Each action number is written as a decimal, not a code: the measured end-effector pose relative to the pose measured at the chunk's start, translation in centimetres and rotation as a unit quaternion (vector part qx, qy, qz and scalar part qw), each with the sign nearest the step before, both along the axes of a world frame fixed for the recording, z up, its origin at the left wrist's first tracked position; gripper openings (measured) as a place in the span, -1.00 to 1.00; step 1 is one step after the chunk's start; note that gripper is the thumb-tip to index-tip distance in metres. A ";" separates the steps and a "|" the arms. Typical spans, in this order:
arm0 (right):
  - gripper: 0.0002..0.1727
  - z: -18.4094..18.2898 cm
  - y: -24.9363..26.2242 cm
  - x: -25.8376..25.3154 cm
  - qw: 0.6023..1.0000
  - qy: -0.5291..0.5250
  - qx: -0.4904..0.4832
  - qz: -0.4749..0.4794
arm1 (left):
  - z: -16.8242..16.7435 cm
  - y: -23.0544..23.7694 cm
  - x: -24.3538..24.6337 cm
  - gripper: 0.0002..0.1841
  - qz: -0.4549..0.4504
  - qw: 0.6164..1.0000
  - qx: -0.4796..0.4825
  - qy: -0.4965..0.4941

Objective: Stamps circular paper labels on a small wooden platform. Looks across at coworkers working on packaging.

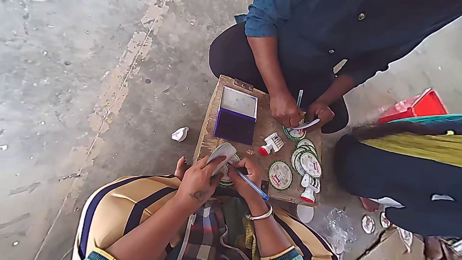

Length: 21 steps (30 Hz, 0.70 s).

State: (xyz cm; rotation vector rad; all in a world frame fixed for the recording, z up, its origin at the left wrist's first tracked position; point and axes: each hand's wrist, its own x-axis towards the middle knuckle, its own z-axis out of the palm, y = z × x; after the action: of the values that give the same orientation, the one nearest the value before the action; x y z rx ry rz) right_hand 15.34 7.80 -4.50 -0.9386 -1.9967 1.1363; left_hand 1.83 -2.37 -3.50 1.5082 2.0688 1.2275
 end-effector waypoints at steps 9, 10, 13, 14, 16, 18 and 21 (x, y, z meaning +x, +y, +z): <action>-0.90 -0.1 0.0 0.0 1.000 -0.010 -0.002 -0.010 | 0.0 -0.1 0.1 -0.58 -0.001 1.000 -0.007 -0.002; -0.90 -0.2 0.0 0.0 1.000 -0.006 0.002 -0.009 | 0.1 -0.1 0.1 -0.58 0.000 1.000 -0.009 -0.002; -0.89 -0.1 0.0 0.0 1.000 -0.003 0.003 -0.007 | 0.0 -0.1 0.1 -0.58 0.000 1.000 -0.011 -0.001; -0.89 -0.1 0.0 0.0 1.000 -0.003 0.003 -0.008 | 0.1 -0.1 0.1 -0.58 -0.002 1.000 -0.012 -0.003; -0.90 -0.1 0.1 -0.1 1.000 0.006 0.005 -0.011 | 0.2 -0.1 0.0 -0.57 -0.004 1.000 -0.013 -0.004; -0.90 -0.2 0.1 -0.1 1.000 0.005 0.007 -0.010 | 0.1 -0.1 0.0 -0.57 -0.001 1.000 -0.011 -0.002; -0.89 -0.1 0.0 0.0 1.000 -0.010 0.011 -0.011 | 0.0 -0.2 0.2 -0.58 0.004 1.000 -0.015 -0.002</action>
State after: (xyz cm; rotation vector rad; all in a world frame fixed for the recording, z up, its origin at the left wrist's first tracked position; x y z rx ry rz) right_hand 15.37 7.82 -4.62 -0.9631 -2.0062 1.0949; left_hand 2.06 -2.52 -3.49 1.4831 2.0841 1.1959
